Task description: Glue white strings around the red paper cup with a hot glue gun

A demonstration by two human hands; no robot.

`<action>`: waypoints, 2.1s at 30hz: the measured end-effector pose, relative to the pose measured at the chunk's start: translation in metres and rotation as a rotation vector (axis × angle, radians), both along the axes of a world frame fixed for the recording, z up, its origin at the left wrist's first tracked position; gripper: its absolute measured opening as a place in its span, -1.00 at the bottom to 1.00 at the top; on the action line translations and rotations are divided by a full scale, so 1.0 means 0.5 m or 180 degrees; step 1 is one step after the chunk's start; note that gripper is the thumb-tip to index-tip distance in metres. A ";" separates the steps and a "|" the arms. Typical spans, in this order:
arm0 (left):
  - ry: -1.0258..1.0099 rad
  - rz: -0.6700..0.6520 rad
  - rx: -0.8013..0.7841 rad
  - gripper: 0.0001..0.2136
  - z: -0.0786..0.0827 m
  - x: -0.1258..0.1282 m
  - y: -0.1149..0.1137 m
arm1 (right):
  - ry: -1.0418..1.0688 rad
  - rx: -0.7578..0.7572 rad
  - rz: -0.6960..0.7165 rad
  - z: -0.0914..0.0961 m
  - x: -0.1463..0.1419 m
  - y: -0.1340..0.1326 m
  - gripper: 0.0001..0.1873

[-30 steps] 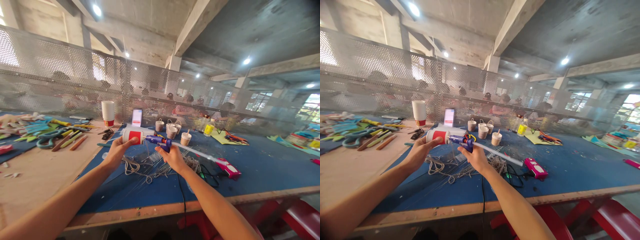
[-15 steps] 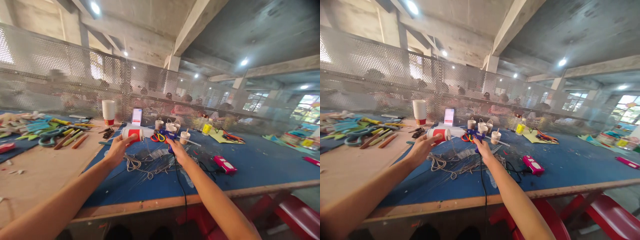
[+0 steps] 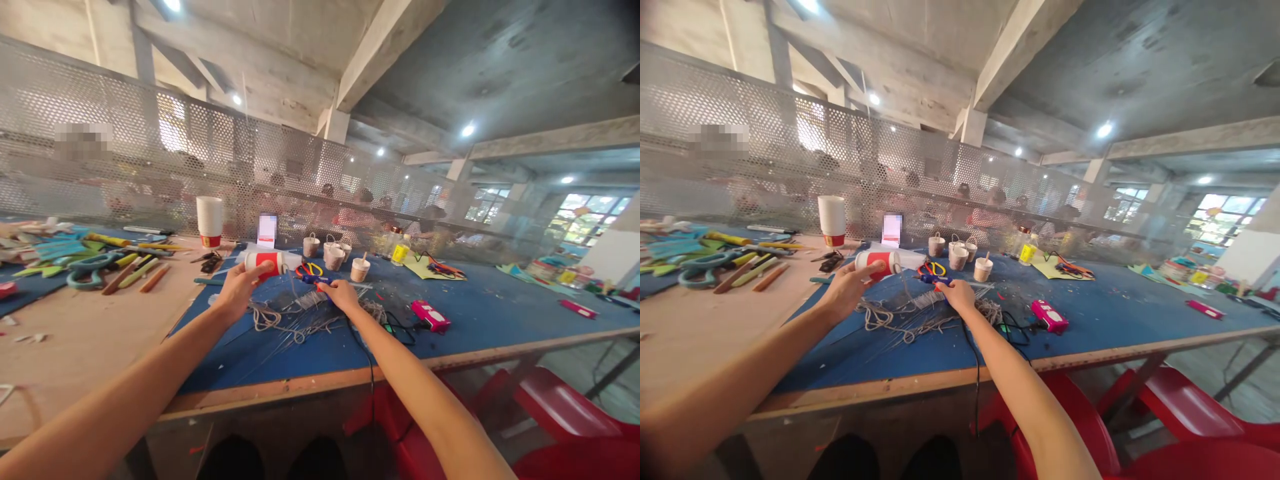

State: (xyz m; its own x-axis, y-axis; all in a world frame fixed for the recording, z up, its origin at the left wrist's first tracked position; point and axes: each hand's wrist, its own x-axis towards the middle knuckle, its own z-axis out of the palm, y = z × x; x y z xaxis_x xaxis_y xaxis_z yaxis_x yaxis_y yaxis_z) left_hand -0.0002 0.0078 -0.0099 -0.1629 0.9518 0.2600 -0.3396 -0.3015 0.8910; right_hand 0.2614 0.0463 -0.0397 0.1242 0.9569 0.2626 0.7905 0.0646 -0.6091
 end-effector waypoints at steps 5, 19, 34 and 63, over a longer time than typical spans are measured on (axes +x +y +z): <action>0.0100 -0.0094 0.0070 -0.59 -0.001 0.003 -0.006 | -0.0210 0.0092 -0.0112 -0.007 -0.006 -0.005 -0.59; 0.0163 -0.0272 0.0085 -0.60 -0.009 0.003 0.000 | 0.2123 -0.0638 0.2056 0.078 -0.093 -0.064 -0.62; 0.0381 -0.0499 0.0006 -0.71 -0.007 0.017 -0.023 | 0.1580 0.0539 0.1956 0.113 -0.104 -0.083 -0.75; 0.0358 -0.0998 -0.0012 -0.72 -0.007 0.017 -0.030 | 0.1406 0.0936 0.1728 0.120 -0.104 -0.074 -0.74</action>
